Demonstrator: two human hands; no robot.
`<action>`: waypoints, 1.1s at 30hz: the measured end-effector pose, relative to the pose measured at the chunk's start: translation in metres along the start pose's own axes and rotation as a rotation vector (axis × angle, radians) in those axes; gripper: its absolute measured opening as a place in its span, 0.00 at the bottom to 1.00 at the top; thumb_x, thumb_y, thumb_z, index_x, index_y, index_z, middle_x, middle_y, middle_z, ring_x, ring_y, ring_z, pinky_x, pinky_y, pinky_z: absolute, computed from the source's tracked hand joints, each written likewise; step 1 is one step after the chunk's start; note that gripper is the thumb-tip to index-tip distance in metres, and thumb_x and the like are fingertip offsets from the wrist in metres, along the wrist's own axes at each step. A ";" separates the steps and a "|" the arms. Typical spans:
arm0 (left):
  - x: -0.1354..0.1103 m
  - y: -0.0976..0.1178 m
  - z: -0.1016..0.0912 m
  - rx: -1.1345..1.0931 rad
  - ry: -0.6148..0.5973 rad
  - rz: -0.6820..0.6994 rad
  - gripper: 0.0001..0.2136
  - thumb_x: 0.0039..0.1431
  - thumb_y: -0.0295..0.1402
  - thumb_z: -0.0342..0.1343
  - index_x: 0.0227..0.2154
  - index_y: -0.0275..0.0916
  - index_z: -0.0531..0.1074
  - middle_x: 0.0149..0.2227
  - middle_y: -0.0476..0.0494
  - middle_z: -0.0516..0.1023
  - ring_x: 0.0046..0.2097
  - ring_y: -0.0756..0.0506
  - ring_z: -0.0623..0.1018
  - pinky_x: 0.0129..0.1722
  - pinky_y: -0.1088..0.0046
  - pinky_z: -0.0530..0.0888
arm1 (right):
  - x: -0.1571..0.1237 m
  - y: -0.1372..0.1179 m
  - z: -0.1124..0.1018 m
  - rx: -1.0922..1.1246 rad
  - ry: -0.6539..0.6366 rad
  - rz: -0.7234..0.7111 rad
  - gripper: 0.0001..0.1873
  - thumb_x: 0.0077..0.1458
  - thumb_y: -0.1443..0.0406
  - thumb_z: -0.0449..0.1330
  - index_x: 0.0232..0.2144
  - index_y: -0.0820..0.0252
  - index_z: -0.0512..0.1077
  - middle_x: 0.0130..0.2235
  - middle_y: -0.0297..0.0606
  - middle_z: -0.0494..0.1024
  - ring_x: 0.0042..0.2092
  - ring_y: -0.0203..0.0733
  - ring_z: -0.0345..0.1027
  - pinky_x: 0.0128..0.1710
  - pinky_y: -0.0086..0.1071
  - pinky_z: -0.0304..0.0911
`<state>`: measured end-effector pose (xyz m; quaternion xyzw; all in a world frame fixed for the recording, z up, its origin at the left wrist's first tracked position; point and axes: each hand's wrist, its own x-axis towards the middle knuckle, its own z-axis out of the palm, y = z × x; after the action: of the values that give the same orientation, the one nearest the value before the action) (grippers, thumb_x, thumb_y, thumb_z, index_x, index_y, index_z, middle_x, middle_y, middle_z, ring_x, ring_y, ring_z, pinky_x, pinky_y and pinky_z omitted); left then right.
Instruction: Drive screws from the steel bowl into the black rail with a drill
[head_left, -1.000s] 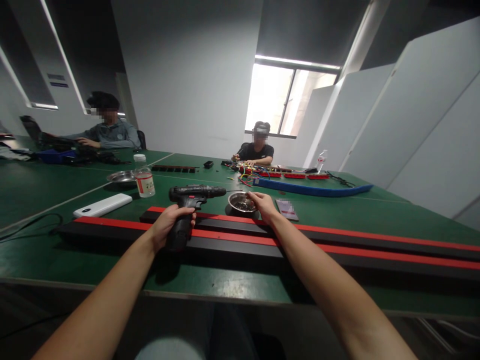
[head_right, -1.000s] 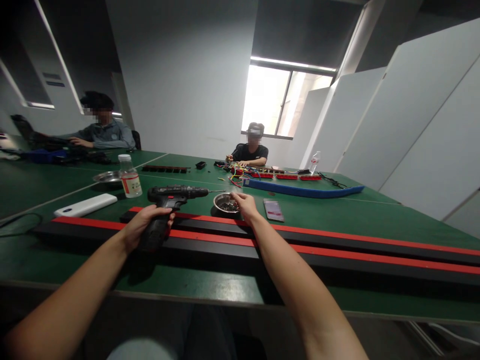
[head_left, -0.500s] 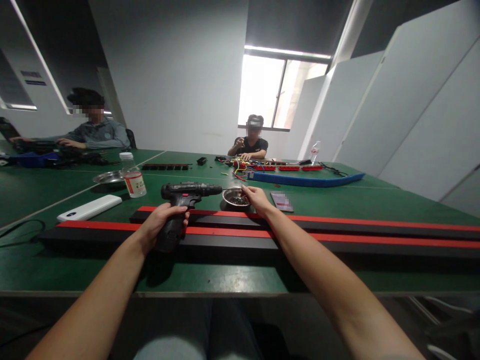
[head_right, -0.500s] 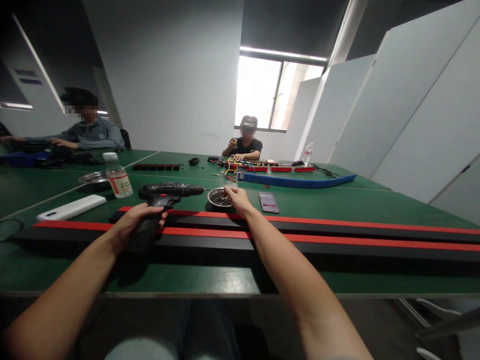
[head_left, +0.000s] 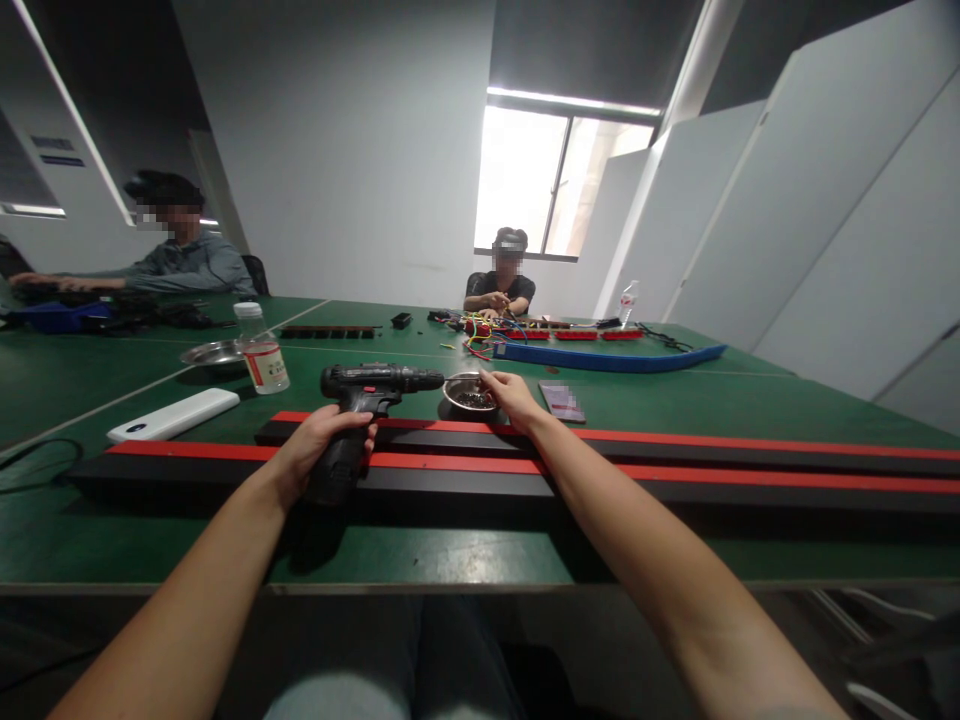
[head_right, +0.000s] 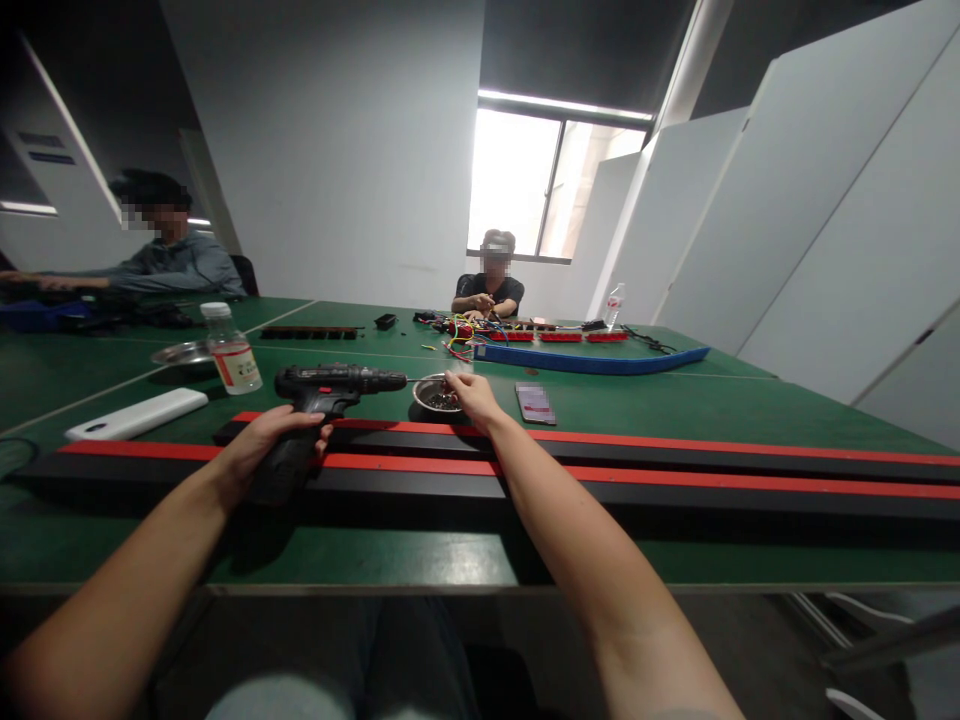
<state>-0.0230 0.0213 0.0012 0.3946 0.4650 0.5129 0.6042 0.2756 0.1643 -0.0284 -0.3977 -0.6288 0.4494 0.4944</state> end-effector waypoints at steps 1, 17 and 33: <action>0.000 0.000 0.000 0.002 0.004 -0.004 0.10 0.51 0.29 0.67 0.33 0.34 0.72 0.32 0.42 0.78 0.26 0.48 0.79 0.22 0.74 0.78 | 0.000 0.000 0.000 -0.011 -0.003 0.001 0.31 0.46 0.40 0.66 0.28 0.64 0.75 0.28 0.37 0.75 0.29 0.35 0.63 0.30 0.30 0.56; 0.001 0.000 -0.001 0.023 0.004 0.000 0.09 0.52 0.29 0.67 0.33 0.34 0.73 0.32 0.41 0.79 0.27 0.47 0.79 0.24 0.74 0.78 | -0.001 -0.001 0.001 -0.034 -0.029 -0.004 0.30 0.46 0.40 0.67 0.29 0.63 0.75 0.27 0.35 0.74 0.29 0.35 0.63 0.30 0.30 0.58; 0.015 0.059 -0.006 0.430 0.031 0.038 0.13 0.46 0.37 0.70 0.29 0.34 0.76 0.27 0.37 0.80 0.25 0.43 0.78 0.19 0.71 0.75 | 0.002 0.001 0.005 -0.152 0.034 -0.024 0.22 0.54 0.48 0.64 0.29 0.62 0.74 0.27 0.36 0.74 0.28 0.36 0.63 0.28 0.29 0.56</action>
<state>-0.0430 0.0458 0.0534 0.5154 0.5652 0.4192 0.4891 0.2706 0.1654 -0.0292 -0.4344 -0.6572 0.3876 0.4787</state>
